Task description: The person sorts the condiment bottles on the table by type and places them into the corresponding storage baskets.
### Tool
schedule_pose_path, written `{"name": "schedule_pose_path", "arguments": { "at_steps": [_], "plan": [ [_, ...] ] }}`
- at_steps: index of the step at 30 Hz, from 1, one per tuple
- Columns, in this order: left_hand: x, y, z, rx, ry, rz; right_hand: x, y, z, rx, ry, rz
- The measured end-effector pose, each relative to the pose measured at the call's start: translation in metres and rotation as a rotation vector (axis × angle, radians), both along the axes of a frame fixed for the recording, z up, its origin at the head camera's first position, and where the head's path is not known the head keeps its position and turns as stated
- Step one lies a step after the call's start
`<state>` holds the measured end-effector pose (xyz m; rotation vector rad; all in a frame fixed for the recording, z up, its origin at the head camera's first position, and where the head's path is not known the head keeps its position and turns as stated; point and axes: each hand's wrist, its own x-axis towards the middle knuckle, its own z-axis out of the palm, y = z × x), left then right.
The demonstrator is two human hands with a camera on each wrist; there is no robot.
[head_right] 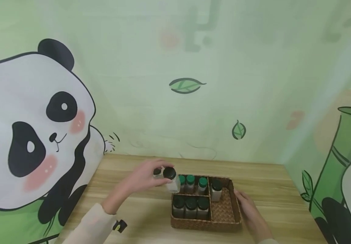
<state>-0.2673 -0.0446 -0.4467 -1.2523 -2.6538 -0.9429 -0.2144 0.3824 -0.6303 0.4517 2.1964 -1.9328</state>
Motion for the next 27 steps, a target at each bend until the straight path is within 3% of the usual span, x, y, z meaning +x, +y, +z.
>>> {"name": "schedule_pose_path", "arguments": {
  "at_steps": [4, 9, 18, 27],
  "plan": [
    [-0.006, 0.030, -0.002, 0.049, -0.008, -0.026, 0.000, 0.000, 0.000, -0.011, -0.009, 0.017],
    [-0.008, 0.068, -0.018, 0.102, -0.027, -0.015, -0.001, 0.001, 0.002, -0.029, -0.021, 0.043],
    [0.002, 0.132, -0.037, 0.141, -0.098, 0.057, 0.000, 0.000, 0.003, -0.026, -0.025, 0.040],
    [0.008, 0.178, -0.053, 0.150, -0.122, 0.120, 0.000, -0.001, 0.003, -0.004, -0.005, 0.011]
  ]
}}
